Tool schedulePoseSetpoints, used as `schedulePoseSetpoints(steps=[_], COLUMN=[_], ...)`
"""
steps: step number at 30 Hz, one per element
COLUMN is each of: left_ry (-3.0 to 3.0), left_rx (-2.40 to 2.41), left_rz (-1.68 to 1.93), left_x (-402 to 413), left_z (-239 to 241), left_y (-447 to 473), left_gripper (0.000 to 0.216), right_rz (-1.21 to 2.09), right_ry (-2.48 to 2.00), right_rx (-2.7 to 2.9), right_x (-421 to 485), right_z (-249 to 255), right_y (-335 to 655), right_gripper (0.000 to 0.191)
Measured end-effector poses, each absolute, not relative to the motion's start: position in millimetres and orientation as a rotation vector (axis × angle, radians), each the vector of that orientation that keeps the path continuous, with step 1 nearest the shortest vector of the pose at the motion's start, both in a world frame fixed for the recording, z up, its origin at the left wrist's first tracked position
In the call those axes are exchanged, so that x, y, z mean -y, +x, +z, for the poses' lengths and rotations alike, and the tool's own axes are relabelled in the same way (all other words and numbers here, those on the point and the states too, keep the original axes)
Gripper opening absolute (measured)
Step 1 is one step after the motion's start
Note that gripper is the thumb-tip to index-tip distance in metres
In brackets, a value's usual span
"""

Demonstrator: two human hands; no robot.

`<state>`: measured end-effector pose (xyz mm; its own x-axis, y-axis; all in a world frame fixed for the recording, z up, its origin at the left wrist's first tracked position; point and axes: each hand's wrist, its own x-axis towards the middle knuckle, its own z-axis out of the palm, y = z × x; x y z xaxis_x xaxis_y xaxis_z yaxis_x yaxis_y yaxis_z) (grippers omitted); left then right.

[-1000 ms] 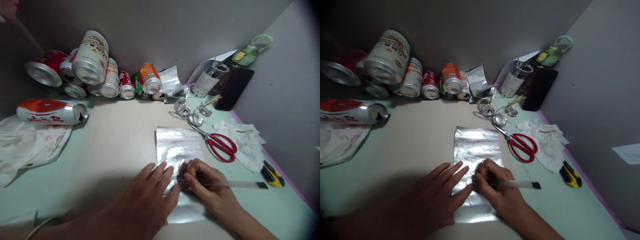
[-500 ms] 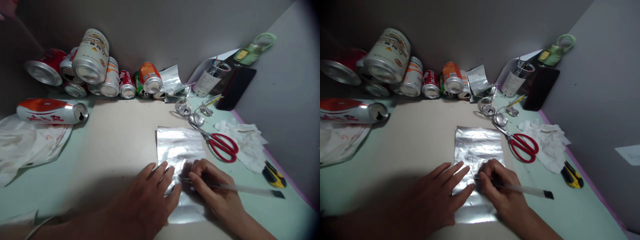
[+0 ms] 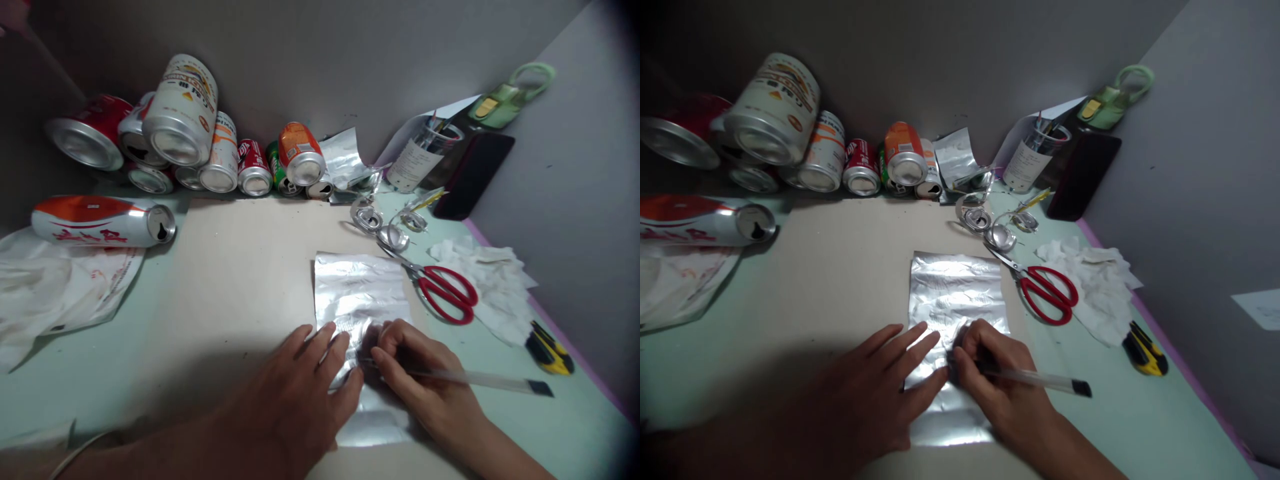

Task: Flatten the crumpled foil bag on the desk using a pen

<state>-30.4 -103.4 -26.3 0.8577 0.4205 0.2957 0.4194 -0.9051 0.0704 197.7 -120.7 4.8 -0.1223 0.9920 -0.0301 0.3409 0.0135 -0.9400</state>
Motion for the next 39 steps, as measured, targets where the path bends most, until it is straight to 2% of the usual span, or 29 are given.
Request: schedulePoseSetpoints(steps=[11,17,21,39], left_ry=[3.029,3.047,3.049,3.073], left_rx=[-0.661,-0.657,-0.673,-0.659], left_rz=[0.458,0.506,0.514,0.574], left_x=[102.4,101.4,100.9,97.5], left_z=[-28.9,-27.2,-26.4,-19.3], left_y=[-30.9,-29.9,-28.9,-27.5], left_gripper=[0.077,0.087,0.080,0.084], right_rz=[1.127,1.138,1.144,1.189], right_ry=[-1.401,-1.403,-1.403,-1.364], right_rx=[1.534,1.556,1.553,1.492], right_x=[119.7,120.7,121.7,119.2], right_z=[6.3,5.4,4.7,4.6], right_y=[197.4,197.6,198.0,198.7], right_gripper=[0.033,0.033,0.033,0.031])
